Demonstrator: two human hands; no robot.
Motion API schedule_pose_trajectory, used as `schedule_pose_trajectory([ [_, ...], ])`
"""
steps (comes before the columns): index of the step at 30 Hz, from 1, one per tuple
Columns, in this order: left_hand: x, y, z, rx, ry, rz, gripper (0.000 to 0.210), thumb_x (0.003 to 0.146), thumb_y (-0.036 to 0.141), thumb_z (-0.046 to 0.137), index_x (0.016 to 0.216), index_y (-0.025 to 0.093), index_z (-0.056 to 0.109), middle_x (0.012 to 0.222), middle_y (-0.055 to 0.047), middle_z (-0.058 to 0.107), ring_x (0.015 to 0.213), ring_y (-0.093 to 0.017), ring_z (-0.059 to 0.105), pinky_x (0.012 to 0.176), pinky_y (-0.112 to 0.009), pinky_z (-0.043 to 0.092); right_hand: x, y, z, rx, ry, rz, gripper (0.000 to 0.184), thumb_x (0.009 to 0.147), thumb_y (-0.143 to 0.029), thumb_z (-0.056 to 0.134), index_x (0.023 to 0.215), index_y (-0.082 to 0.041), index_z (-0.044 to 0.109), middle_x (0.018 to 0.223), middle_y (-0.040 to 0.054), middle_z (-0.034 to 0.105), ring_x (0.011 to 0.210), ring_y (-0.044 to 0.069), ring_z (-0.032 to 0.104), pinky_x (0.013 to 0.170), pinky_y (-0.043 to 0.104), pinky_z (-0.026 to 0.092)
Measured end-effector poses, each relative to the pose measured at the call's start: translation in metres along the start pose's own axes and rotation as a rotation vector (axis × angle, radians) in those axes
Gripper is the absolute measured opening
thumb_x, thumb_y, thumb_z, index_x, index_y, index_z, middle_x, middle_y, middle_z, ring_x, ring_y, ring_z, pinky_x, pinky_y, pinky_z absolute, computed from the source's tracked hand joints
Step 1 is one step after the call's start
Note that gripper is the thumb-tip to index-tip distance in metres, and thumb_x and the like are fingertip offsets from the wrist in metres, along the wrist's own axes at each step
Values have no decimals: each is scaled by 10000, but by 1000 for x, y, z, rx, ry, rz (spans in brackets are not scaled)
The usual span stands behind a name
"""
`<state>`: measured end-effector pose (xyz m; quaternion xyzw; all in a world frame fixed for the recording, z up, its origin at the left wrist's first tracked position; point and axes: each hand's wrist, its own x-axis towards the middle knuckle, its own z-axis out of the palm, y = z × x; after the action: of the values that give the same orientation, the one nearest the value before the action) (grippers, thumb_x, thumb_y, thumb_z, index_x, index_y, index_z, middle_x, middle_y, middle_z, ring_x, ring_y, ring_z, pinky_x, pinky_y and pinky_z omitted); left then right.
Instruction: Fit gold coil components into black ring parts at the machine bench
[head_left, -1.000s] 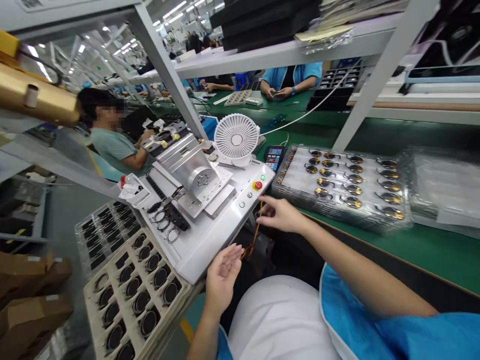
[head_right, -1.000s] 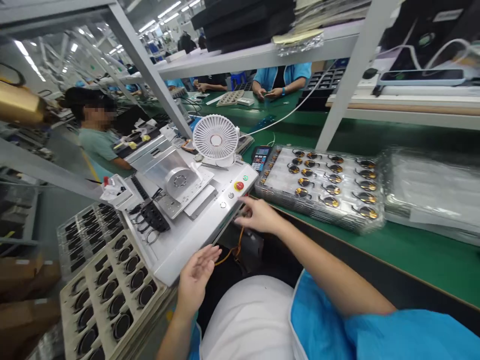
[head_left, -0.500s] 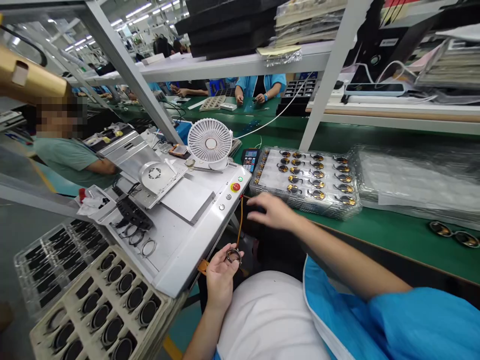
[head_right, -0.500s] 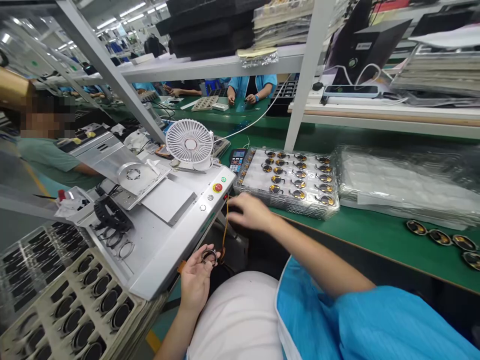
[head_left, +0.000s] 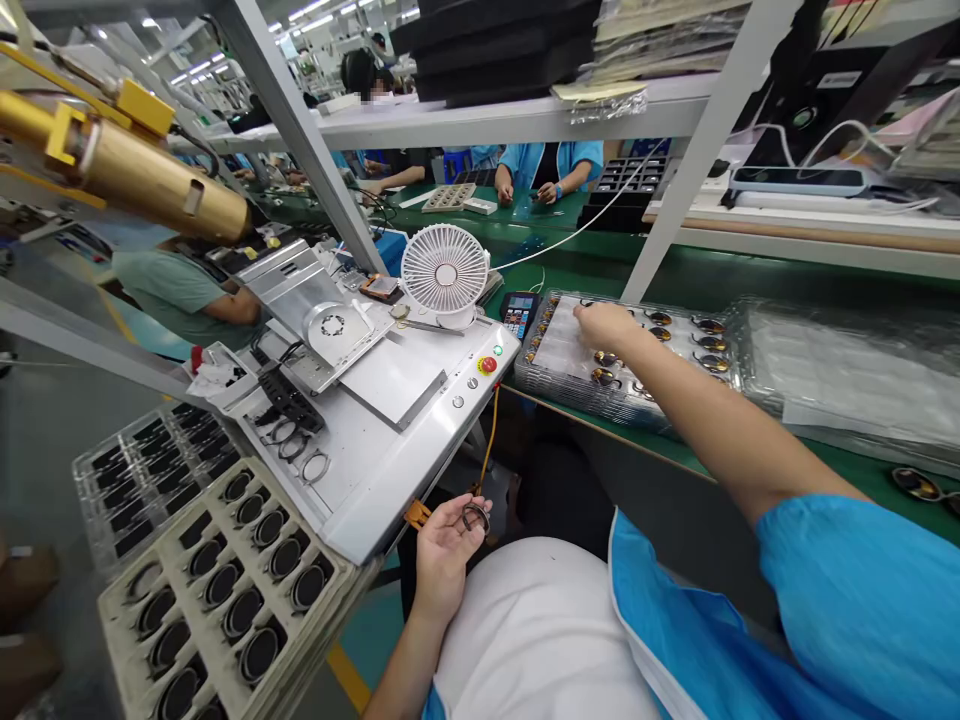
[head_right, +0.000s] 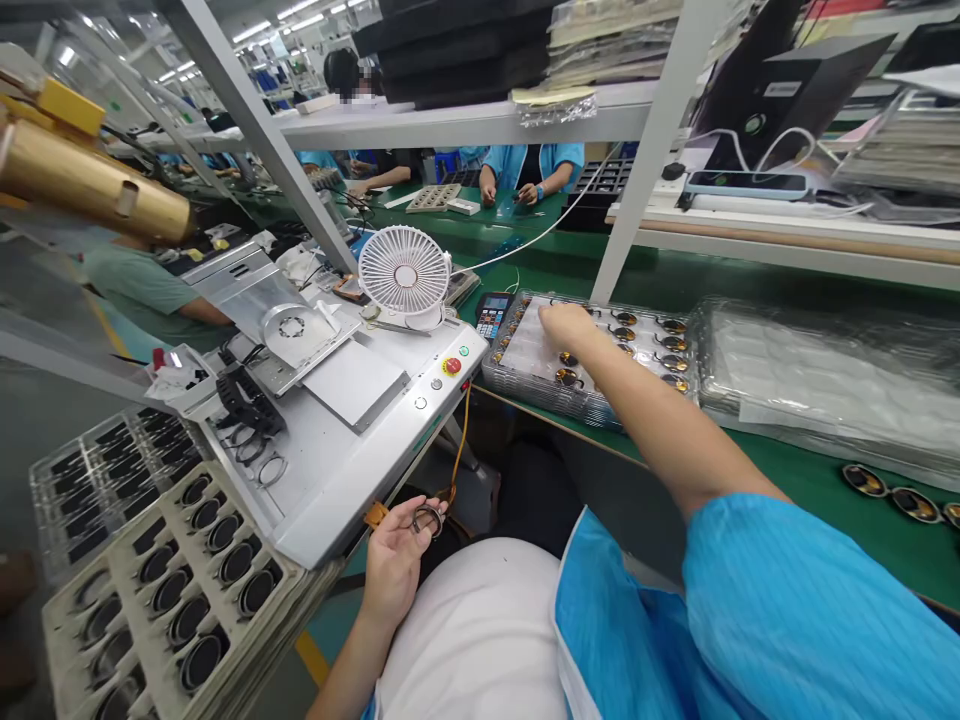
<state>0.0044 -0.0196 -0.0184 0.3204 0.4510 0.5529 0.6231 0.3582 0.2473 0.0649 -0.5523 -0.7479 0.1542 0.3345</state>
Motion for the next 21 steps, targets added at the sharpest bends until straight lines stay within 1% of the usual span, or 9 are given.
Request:
schedule_pose_trajectory([
  [2,-1,1,-1,-6,-9,-2,434,680,312,930,1079,237,776,1077,-112,781,1052,-281,751,972,-420,575,-14,-14,4,65,11,90,171,817,-194,741,952,-196,635,686,31,610,768,221,653,849,396,552],
  [5,0,10,6,14,-80,-7,514,662,309,940,1141,253,764,1264,-146,728,1043,-293,752,906,-399,591,-55,-56,31,217,-80,134,418,858,-199,641,1272,-200,586,887,33,666,678,169,656,682,334,590],
  [6,0,14,10,24,-123,-3,553,647,312,948,1164,263,758,1375,-161,670,1035,-299,753,869,-389,596,-73,-75,44,325,-141,130,466,882,-233,613,1343,-223,548,938,26,659,633,148,647,613,312,589],
  [7,1,19,14,34,-171,3,601,630,313,957,1193,276,751,1486,-171,586,1029,-305,754,837,-382,599,-91,-94,57,524,-227,139,496,898,-270,604,1386,-237,520,957,21,642,599,139,639,568,310,589],
  [9,2,28,19,51,-261,21,703,600,298,972,1259,305,727,1636,-168,403,1033,-323,752,807,-385,604,-125,-130,82,883,-360,177,516,910,-341,624,1408,-253,519,915,5,600,595,141,641,556,322,604],
  [11,3,34,20,73,-316,27,782,593,267,976,1320,331,695,1677,-154,325,1047,-336,749,810,-395,611,-149,-155,100,1065,-398,198,479,922,-354,635,1384,-249,568,885,1,568,610,139,639,570,321,610],
  [13,4,36,17,102,-332,26,814,604,245,972,1355,329,672,1654,-154,360,1062,-342,745,809,-390,614,-161,-165,110,1016,-336,140,387,951,-313,612,1330,-240,640,901,16,569,635,128,627,576,295,592],
  [18,2,33,4,54,-356,15,904,595,351,987,1415,274,614,1520,-187,527,1020,-300,751,758,-315,590,-163,-155,123,655,-71,-254,226,975,-176,602,1116,-234,770,928,60,630,812,158,636,681,278,551],
  [21,1,29,1,-59,-322,-35,925,588,476,972,1415,265,615,1517,-184,532,980,-260,751,768,-291,576,-163,-150,124,618,-52,-370,178,972,-135,606,995,-216,763,1007,77,649,849,157,656,709,271,549],
])
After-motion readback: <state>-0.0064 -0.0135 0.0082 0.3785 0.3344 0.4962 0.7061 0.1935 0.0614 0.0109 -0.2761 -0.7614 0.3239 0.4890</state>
